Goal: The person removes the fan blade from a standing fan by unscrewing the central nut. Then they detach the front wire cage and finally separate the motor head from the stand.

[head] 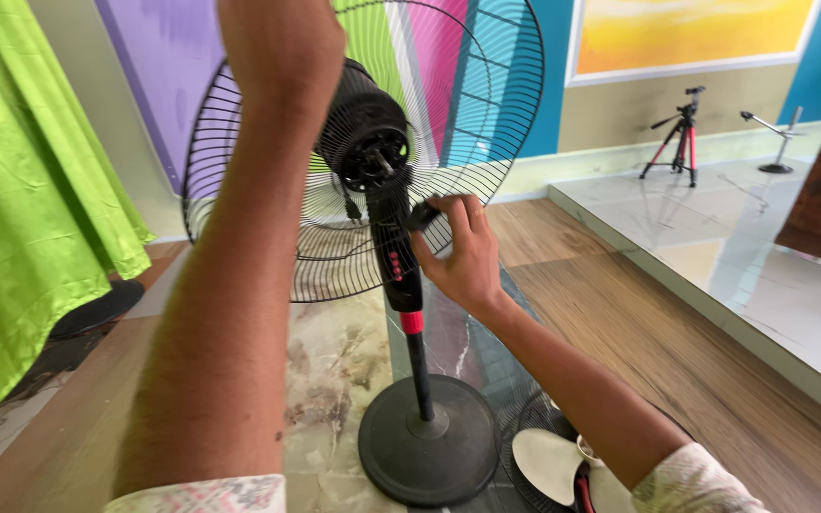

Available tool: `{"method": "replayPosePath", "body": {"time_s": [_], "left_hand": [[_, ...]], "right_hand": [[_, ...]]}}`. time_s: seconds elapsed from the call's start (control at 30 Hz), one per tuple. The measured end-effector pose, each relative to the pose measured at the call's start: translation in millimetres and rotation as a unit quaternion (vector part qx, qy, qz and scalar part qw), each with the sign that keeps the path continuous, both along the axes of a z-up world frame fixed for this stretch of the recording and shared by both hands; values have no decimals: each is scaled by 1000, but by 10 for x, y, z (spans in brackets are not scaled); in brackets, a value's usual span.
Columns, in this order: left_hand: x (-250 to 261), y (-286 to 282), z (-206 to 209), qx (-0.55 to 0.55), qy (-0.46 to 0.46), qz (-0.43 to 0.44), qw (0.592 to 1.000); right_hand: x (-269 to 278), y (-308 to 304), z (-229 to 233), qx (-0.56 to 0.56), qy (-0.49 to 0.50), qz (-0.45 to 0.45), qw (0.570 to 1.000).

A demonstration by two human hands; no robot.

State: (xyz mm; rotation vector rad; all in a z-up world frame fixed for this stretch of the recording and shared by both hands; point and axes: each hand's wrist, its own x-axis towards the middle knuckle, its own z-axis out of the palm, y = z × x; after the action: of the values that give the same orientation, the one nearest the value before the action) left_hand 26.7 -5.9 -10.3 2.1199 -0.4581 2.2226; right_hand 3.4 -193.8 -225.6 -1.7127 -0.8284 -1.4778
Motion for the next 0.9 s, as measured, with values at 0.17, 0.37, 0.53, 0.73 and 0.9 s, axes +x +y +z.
{"method": "replayPosePath", "body": {"time_s": [0.17, 0.37, 0.53, 0.73, 0.9], "left_hand": [[219, -9, -199, -6, 52, 39, 998], [469, -12, -361, -7, 99, 76, 992], [637, -51, -532, -8, 139, 101, 985], [863, -227, -705, -6, 172, 117, 978], [956, -249, -680, -5, 178, 132, 975]], "right_hand": [[-80, -525, -582, -46, 79, -16, 996], [72, -1203, -1569, -38, 213, -67, 974], [350, -1854, -2536, -61, 325, -103, 938], [669, -2622, -3574, -116, 521, -199, 822], [777, -3006, -4129, -154, 623, -236, 729]]}}
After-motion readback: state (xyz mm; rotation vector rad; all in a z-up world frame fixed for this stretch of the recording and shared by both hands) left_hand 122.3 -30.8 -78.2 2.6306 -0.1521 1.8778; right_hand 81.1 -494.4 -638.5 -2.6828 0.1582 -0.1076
